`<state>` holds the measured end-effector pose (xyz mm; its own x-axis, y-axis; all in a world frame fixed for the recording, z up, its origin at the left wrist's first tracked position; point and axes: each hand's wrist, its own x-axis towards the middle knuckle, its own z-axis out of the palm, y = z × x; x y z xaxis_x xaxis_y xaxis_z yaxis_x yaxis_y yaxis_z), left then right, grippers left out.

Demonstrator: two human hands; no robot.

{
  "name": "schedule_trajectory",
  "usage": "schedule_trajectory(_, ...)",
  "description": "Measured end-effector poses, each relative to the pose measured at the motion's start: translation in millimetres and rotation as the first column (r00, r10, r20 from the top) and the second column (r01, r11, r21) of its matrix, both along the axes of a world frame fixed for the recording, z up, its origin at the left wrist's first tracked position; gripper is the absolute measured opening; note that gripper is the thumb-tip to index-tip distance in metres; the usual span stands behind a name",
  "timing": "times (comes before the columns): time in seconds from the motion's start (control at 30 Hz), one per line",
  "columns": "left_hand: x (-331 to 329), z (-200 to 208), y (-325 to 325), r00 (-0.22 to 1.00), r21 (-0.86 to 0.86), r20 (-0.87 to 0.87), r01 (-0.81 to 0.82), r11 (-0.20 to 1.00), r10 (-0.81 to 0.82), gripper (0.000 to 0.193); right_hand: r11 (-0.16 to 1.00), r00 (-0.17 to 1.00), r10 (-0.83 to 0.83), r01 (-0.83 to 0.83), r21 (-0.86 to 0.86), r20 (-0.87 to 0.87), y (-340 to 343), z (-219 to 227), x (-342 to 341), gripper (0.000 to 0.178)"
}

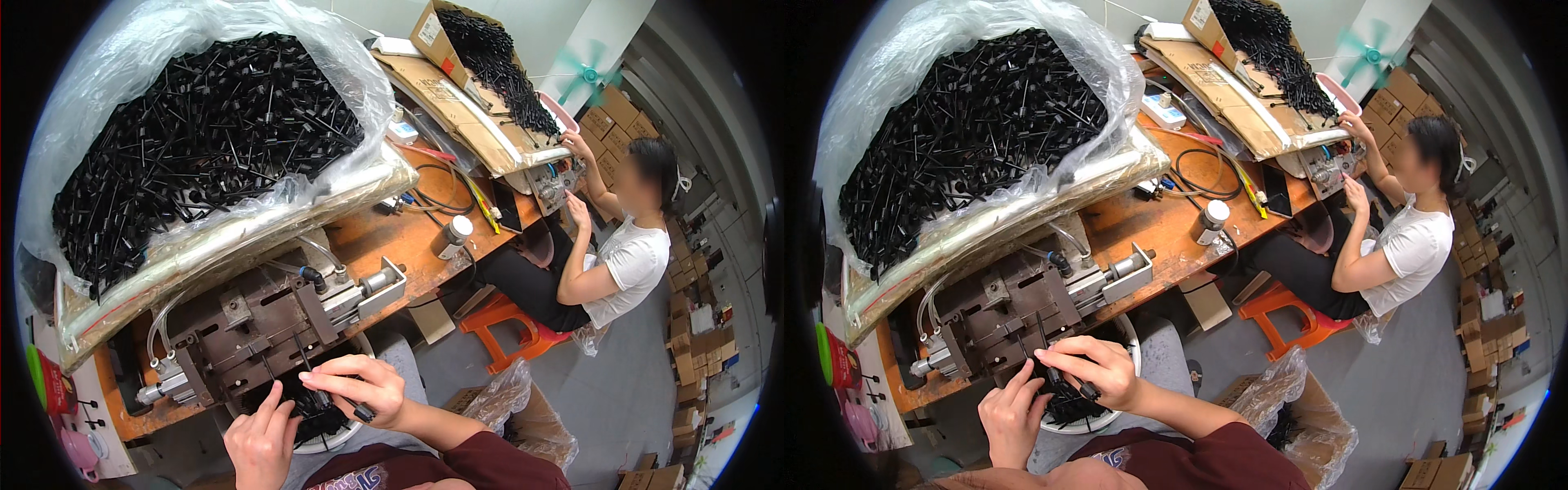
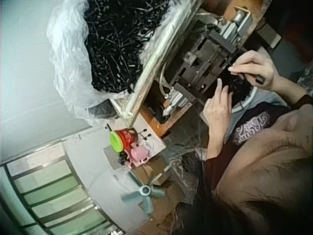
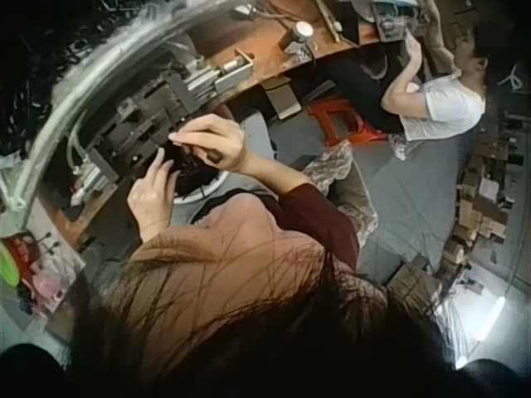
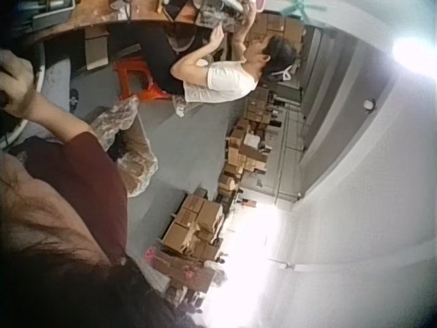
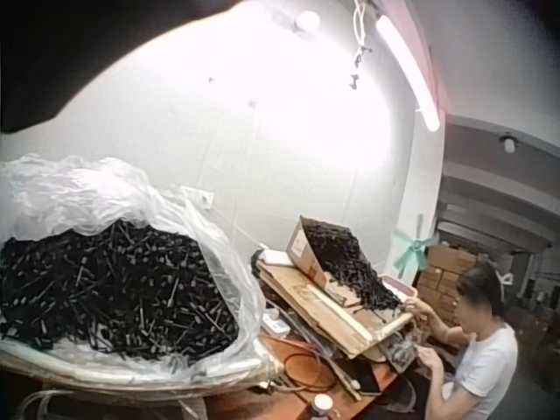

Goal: Assembling small black plastic components using a pneumatic clamping tool.

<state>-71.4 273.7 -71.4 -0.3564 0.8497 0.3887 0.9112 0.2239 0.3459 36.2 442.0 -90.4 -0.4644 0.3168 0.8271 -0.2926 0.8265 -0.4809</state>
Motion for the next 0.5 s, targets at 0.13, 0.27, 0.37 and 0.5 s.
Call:
schedule_trajectory(0.13, 11, 3, -6, 0.949, 0.161, 0.316, -0.069, 0.985, 0.015, 0.053, 0.995, 0.996, 0.082, -0.081, 0.050, -0.028, -3, -7, 2, 0.042)
schedule_trajectory(0.27, 14, 17, -6, 0.937, 0.307, 0.329, 0.013, 0.952, -0.119, 0.054, 0.982, 0.991, 0.112, -0.100, 0.159, -0.071, -8, -9, 0, 0.039)
schedule_trajectory(0.37, 12, 18, -3, 0.948, 0.344, 0.280, 0.046, 0.938, -0.150, 0.045, 0.968, 0.992, 0.092, -0.070, 0.239, -0.086, -15, -11, -5, 0.036)
schedule_trajectory(0.5, 11, 13, -4, 0.935, 0.338, 0.334, 0.001, 0.941, -0.121, 0.045, 0.972, 0.993, 0.098, -0.080, 0.221, -0.071, -17, -15, -5, 0.039)
